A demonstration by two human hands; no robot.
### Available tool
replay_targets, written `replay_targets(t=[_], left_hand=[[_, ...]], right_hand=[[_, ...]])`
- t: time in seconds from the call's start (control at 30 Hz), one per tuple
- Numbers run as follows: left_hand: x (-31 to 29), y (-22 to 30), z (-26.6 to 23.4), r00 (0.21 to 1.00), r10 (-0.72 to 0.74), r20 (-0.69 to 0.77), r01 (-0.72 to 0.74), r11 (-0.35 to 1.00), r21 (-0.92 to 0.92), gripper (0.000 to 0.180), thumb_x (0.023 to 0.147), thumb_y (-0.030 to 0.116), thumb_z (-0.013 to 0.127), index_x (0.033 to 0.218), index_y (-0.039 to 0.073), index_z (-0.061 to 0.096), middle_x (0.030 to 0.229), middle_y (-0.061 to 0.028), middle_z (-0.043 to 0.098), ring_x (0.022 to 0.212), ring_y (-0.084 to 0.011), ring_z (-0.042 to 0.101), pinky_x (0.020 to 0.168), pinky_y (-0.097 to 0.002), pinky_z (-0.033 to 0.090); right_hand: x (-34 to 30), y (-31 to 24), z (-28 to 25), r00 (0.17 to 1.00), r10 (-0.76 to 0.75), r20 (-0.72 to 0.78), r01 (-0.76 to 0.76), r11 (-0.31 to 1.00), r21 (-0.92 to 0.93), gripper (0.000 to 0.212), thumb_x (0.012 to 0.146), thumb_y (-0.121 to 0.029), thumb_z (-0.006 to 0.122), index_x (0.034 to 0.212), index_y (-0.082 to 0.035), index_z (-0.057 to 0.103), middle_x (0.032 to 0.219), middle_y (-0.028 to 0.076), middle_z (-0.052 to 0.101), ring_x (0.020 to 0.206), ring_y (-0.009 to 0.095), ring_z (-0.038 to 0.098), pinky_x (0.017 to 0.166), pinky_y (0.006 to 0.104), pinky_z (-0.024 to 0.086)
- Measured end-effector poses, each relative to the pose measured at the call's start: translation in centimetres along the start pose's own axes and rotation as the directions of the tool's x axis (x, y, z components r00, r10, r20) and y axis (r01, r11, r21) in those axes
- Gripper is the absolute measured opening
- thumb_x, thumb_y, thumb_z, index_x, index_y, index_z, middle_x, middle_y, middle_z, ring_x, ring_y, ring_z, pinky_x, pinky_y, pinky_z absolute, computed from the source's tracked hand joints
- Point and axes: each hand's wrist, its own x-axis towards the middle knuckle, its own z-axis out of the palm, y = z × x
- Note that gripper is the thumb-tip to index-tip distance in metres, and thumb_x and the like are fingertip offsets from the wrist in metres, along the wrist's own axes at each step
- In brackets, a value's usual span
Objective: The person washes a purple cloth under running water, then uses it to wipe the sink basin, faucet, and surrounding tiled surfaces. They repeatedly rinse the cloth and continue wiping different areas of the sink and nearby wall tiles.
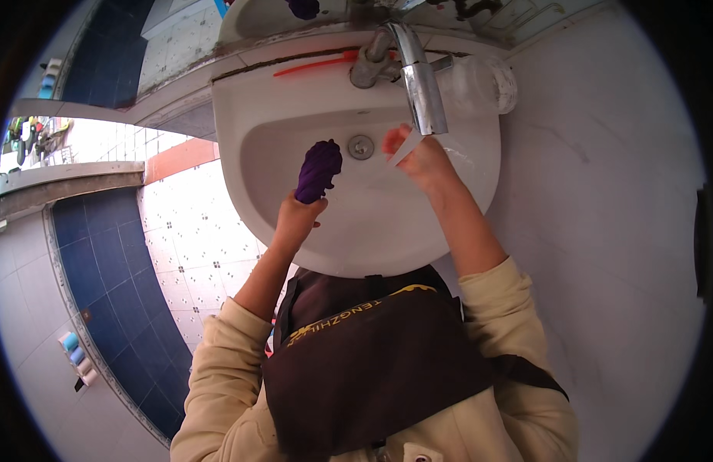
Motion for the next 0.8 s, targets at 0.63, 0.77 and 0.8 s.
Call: replay_targets(t=[0.63, 0.77, 0.8], left_hand=[[4.8, 6.4, 10.7, 0.916, -0.080, 0.392, 0.304, 0.776, -0.553, 0.030, 0.073, 0.016, 0.061, 0.097, 0.004, 0.048, 0.090, -0.0070, 0.049, 0.087, -0.0238, 0.055, 0.076, -0.0409, 0.049], [4.7, 6.3, 11.1, 0.902, -0.182, 0.392, 0.365, 0.805, -0.467, 0.030, 0.070, 0.017, 0.063, 0.093, 0.005, 0.048, 0.086, -0.0042, 0.050, 0.082, -0.0198, 0.057, 0.069, -0.0371, 0.050], [4.3, 6.3, 10.7, 0.909, -0.150, 0.388, 0.308, 0.869, -0.386, 0.028, 0.071, 0.017, 0.063, 0.091, 0.006, 0.048, 0.082, -0.0036, 0.051, 0.078, -0.0175, 0.057, 0.064, -0.0340, 0.050]], right_hand=[[-2.3, -3.0, -9.0, 0.828, -0.552, -0.100, -0.051, 0.104, -0.993, 0.024, 0.080, -0.021, 0.050, 0.097, -0.005, 0.056, 0.104, 0.015, 0.053, 0.105, 0.030, 0.045, 0.091, 0.0474, 0.032], [-2.1, -2.9, -10.7, 0.694, -0.701, -0.166, 0.000, 0.231, -0.973, 0.024, 0.080, -0.021, 0.052, 0.095, -0.003, 0.056, 0.100, 0.017, 0.053, 0.098, 0.030, 0.050, 0.086, 0.0365, 0.039], [-2.0, -3.1, -10.4, 0.656, -0.744, -0.125, 0.031, 0.192, -0.981, 0.025, 0.080, -0.021, 0.052, 0.095, -0.002, 0.056, 0.100, 0.017, 0.053, 0.097, 0.030, 0.051, 0.085, 0.0344, 0.040]])
